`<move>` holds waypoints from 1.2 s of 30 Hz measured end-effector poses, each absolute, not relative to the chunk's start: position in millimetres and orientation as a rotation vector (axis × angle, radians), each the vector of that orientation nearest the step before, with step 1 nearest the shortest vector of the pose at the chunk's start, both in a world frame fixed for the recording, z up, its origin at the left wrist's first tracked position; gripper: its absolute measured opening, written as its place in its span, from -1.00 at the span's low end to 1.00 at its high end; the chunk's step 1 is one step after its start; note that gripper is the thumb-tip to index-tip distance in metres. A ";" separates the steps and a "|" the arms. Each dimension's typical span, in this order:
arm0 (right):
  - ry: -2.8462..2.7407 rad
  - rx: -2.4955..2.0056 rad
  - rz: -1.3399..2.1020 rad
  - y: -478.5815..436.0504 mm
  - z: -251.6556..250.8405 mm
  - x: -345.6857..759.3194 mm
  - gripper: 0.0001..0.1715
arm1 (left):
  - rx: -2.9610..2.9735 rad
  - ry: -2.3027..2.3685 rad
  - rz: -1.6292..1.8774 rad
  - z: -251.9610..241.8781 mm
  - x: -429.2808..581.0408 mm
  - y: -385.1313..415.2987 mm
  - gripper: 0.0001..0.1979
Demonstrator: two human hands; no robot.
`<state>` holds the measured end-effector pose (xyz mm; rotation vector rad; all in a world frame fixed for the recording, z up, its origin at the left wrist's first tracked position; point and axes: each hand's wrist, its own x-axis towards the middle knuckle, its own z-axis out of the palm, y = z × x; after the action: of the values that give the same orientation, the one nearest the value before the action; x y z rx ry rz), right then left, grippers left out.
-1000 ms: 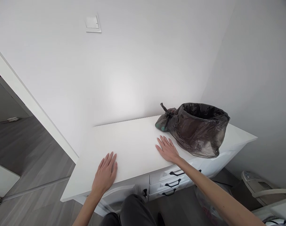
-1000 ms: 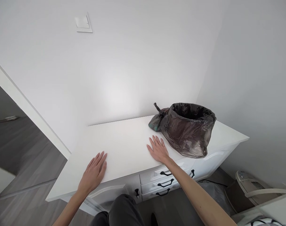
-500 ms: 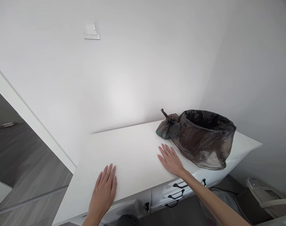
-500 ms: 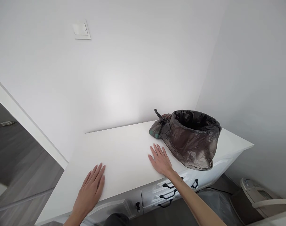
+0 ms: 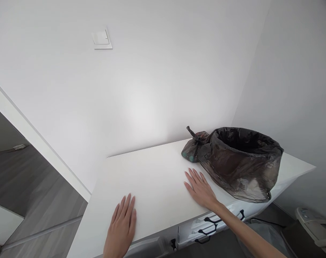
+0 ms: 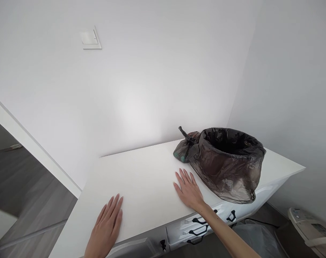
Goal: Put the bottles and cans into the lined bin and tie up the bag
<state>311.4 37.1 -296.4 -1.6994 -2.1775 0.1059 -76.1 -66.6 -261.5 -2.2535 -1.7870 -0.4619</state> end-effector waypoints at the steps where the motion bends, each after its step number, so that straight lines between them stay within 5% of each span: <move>1: -2.175 -1.687 0.101 37.9 -299.3 312.4 -0.18 | -2.254 -1.804 -0.462 -261.3 -75.9 -66.5 -0.35; 12: -2.158 -1.658 0.098 41.8 -304.3 314.6 -0.21 | -2.267 -1.878 -0.461 -263.6 -80.0 -61.5 -0.36; 24: -2.175 -1.723 0.140 35.6 -283.1 308.3 -0.21 | -2.015 -2.512 -0.801 -238.7 -72.2 -63.5 -0.43; 36: -2.140 -1.687 0.129 32.0 -280.0 306.9 -0.22 | -1.990 -2.647 -1.315 -214.7 -71.3 -65.0 -0.45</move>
<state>306.9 32.0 -280.0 -1.6872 -2.1405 0.1287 -71.3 -65.0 -214.7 -1.9896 -2.6466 -1.3154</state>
